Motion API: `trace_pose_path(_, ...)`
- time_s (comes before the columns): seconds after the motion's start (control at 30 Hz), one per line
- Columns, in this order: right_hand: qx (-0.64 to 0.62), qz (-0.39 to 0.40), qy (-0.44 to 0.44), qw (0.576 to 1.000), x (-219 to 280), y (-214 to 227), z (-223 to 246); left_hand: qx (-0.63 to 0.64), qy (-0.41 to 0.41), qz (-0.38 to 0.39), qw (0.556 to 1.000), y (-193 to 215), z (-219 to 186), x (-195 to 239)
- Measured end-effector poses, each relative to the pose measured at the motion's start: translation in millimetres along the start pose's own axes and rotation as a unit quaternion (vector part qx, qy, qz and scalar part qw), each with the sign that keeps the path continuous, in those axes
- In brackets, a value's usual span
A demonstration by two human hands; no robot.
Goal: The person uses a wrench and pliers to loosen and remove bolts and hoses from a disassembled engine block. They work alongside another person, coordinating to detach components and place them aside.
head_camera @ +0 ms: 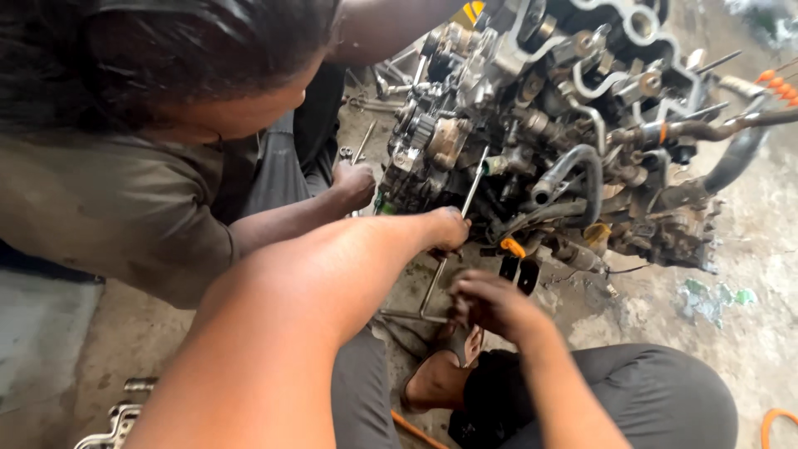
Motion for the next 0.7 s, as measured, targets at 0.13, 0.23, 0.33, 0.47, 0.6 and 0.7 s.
trace_pose_path(0.13,0.182,-0.113,0.092,0.972,-39.2,2.0,-54.7,-0.006,-0.004,0.000,1.000,4.0,-8.4,-2.2)
trace_pose_path(0.23,0.505,0.039,0.143,0.850,-42.0,-10.1,-51.6,-0.005,-0.003,-0.001,1.000,4.5,-3.1,-1.8)
trace_pose_path(0.33,0.430,0.008,-0.096,0.898,-13.2,4.1,-20.9,-0.001,-0.013,-0.008,1.000,7.3,-7.1,-1.0)
trace_pose_path(0.47,-0.122,0.160,-0.019,0.979,19.5,-3.4,21.8,0.009,-0.023,-0.025,0.999,12.9,-0.9,1.8)
trace_pose_path(0.6,0.279,-0.199,0.008,0.940,-28.8,14.9,-15.3,-0.027,-0.036,-0.027,0.999,17.0,-5.3,-8.2)
trace_pose_path(0.7,0.470,0.078,0.270,0.836,-30.8,-17.1,-20.5,-0.047,-0.037,-0.031,0.998,21.1,5.4,-14.8)
Point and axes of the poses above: each hand's wrist, its own x-axis away from the middle knuckle, its own y-axis out of the back of the hand, z = x × y, the point moved 4 cm from there along -x, towards the middle knuckle, and after that the axes turned 2 degrees about -z, right-handed, at the moved point
